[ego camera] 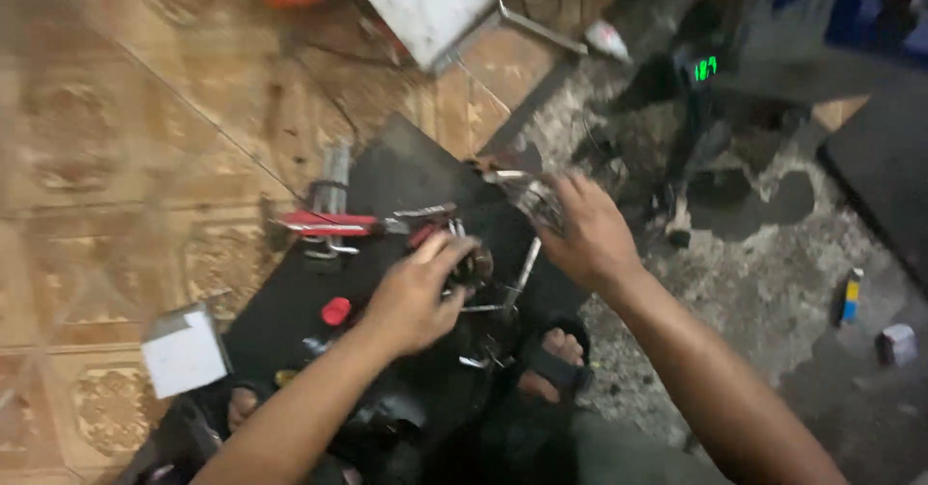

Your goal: Testing an electrical motor component by connecting it to a battery with wires and inspecting its internal mechanism.

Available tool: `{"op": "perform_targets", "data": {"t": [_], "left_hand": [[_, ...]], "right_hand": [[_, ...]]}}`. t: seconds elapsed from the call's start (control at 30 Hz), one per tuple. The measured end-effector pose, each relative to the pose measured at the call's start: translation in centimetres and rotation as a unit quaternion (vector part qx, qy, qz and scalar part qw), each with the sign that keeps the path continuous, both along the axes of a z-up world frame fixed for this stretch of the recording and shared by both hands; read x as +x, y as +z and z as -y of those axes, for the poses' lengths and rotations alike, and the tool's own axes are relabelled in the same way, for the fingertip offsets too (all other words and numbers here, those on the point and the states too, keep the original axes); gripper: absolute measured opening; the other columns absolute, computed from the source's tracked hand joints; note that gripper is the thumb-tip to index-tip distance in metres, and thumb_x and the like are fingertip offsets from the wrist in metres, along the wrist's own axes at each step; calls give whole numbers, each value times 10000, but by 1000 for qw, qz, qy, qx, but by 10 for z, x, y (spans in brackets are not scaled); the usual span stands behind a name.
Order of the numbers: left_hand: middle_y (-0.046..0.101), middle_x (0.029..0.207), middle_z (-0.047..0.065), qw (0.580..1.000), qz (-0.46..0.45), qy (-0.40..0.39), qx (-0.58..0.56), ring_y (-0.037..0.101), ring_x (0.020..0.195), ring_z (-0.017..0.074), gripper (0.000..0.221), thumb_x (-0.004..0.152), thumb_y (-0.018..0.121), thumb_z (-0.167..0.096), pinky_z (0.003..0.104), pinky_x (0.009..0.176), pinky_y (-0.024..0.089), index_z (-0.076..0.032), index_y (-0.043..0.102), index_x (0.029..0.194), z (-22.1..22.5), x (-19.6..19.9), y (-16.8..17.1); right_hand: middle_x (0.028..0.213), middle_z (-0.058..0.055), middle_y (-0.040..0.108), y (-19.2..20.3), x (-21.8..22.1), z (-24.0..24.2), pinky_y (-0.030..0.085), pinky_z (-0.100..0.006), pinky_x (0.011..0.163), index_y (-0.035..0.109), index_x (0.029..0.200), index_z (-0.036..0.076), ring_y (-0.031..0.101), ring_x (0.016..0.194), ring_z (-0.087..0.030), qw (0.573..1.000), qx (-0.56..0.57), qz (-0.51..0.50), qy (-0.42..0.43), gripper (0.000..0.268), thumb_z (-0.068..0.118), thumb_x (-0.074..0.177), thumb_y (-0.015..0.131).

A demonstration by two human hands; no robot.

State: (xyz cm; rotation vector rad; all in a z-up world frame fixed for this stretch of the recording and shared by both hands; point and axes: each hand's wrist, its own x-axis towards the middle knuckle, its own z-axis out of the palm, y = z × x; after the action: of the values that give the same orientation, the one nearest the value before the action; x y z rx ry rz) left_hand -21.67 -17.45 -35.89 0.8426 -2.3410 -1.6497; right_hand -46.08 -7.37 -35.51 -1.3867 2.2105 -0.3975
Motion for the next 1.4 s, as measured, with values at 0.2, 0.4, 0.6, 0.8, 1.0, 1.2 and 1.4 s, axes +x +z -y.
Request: {"op": "perform_targets", "data": {"t": [0.2,0.4,0.6,0.8,1.0,1.2,1.4], "left_hand": [[608,1316,180,943,84,-196,-256,621,1221,395,586,824,621,-39,477,964,495,-102,578,1404,15,-56,-56],[650,1308,98,910,132,-269,-286,591,1257,349,582,808,731,-118,490,965,485,-232,634,1371,31,-71,-59],[626,1325,223,946,131,-176,-239,580,1275,445,649,897,519,-8,555,959,500,-175,504,1524,70,-88,-41],[657,1218,125,911,167,-137,-352,641,1135,357,422,901,682,-197,519,876,513,-158,663,1320,75,-126,-97],[649,1165,163,930,220,-111,-273,633,1126,404,341,863,743,-252,568,954,471,-108,685,1167,70,-130,-88],[666,1209,144,928,194,-135,-289,652,1162,364,593,821,795,-362,525,900,521,-120,582,1318,53,-115,-98],[593,1285,226,904,130,-179,-365,606,1147,428,643,709,879,-154,534,894,513,-98,616,1293,30,-86,-54]], "right_hand": [[1172,-76,680,-43,-19,40,476,-501,990,615,1334,162,634,1191,-306,978,-78,-119,152,532,330,846,745],[1025,-48,651,-34,-33,36,356,-582,1126,626,1162,153,654,1114,-274,984,-61,-143,86,368,230,810,704],[1125,-301,543,5,-33,-31,519,-620,943,488,1408,-99,628,1044,-523,961,-204,106,-156,517,-74,892,475],[944,-120,530,-21,-2,-91,483,-437,755,666,1201,-15,573,845,-306,960,-240,45,-138,309,141,943,601],[1107,-166,575,-33,30,-99,506,-527,905,744,1252,170,603,1085,-428,984,-153,81,-36,504,402,805,718],[1100,-182,611,-57,53,-82,491,-499,791,744,1129,163,649,1057,-407,987,-159,-23,29,457,328,716,848],[1186,-132,625,-43,43,-55,483,-443,806,696,998,155,650,1099,-321,985,-151,-68,54,412,165,611,838]]}}
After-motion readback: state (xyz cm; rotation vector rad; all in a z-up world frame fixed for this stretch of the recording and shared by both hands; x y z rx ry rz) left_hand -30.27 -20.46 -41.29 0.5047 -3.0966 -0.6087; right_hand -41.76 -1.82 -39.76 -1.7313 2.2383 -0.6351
